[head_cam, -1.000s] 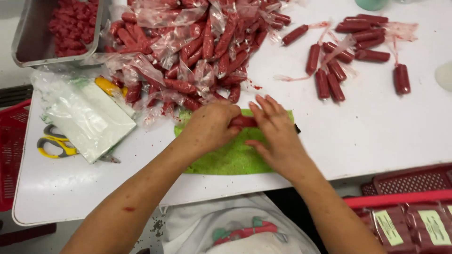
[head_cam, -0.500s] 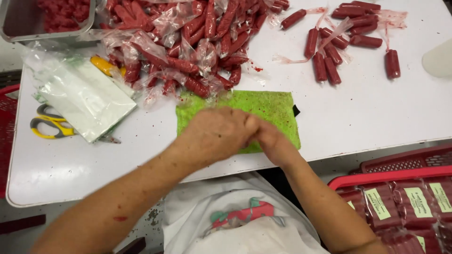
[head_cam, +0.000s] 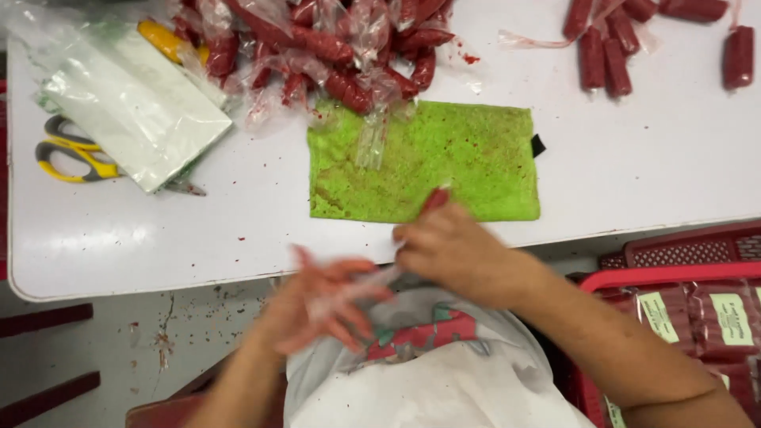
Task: Tying the ends of small, red, plastic-wrapped food packages on a production table.
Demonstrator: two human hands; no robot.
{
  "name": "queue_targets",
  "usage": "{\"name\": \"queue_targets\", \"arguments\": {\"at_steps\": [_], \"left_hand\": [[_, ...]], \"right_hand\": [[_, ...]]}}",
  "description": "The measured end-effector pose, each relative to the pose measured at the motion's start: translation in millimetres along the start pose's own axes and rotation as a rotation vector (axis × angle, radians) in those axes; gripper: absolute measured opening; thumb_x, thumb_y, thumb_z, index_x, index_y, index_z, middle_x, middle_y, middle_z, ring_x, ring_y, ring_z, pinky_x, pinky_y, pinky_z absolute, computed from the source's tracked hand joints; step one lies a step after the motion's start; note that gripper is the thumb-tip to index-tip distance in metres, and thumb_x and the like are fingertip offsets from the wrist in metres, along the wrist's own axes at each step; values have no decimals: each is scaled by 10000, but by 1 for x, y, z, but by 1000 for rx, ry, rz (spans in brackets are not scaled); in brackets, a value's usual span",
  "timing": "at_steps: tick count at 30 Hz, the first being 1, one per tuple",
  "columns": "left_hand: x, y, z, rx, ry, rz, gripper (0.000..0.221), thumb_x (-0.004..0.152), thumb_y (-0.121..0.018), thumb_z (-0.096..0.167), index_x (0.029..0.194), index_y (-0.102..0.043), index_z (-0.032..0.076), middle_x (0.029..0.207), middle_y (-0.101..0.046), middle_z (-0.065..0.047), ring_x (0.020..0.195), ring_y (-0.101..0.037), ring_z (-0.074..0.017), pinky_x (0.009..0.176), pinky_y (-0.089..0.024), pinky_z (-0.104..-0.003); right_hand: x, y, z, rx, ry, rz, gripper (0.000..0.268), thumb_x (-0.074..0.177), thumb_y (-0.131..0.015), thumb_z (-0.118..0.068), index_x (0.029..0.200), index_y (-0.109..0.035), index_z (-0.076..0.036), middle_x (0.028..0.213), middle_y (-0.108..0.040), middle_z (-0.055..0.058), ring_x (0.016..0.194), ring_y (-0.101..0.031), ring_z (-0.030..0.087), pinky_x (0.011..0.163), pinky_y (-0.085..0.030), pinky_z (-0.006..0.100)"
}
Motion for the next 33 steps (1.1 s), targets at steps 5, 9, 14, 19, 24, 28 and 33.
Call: {"name": "queue_targets", "arguments": {"at_steps": [5,9,14,19,24,28,33], "left_hand": [[31,5,-81,-154,99,263,308,969,-633,316,861,-545,42,525,-488,-122,355,-294,-133,404,-411,-312],[2,-41,-30,610,230,272,305,706,-432,-105,709,-675,79,507,-549,-54,461,-443,-114,472,-317,-241],[-25,-170,55,1961,-1074,-317,100,1035,-596,98,938,-602,77,736,-521,-21,603,-485,-217,589,-457,-332],[59,-73,28,950,-836,21,98,896,-664,86,946,-659,1,712,-619,-162,515,-596,-309,478,-487,-460],[119,-57,18,126,-642,66,169,923,-705,75,940,-635,-78,632,-531,-197,401,-500,-267,402,-526,-447],[98,-82,83,741,-957,291,93,948,-635,91,870,-676,61,552,-486,-55,452,-481,-205,427,-489,-388],[60,-142,106,2305,-1502,469,78,928,-635,130,978,-690,109,779,-602,-72,679,-623,-254,582,-540,-378]], "right_hand": [[-11,-40,-23,335,158,-247,111,934,-579,-120,968,-649,-40,1121,-605,154,935,-567,333,799,-484,445],[-6,30,-32,784,218,-252,279,1073,-410,-167,1031,-642,-17,1085,-572,151,907,-523,335,809,-451,434],[-15,54,-25,1483,-192,-305,295,982,-591,-313,898,-731,-67,1045,-752,88,961,-725,217,874,-584,336],[-24,5,11,1855,-743,499,264,788,-815,-201,719,-706,30,877,-728,217,778,-666,269,688,-514,379],[-27,-16,53,1601,-980,1056,88,842,-736,-12,810,-692,57,1017,-757,207,318,-620,270,142,-461,293],[-18,41,71,808,-728,1055,75,887,-737,-109,844,-761,-53,947,-768,103,788,-555,250,693,-437,310],[-16,48,92,606,-505,714,40,904,-748,-119,888,-781,-103,943,-774,49,1176,-582,332,1067,-424,431]]}}
Point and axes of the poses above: each hand's wrist, its own x-axis towards the middle knuckle, its own y-axis out of the back of the hand, z = x × y, the point moved 8 cm from there along x, towards the middle knuckle
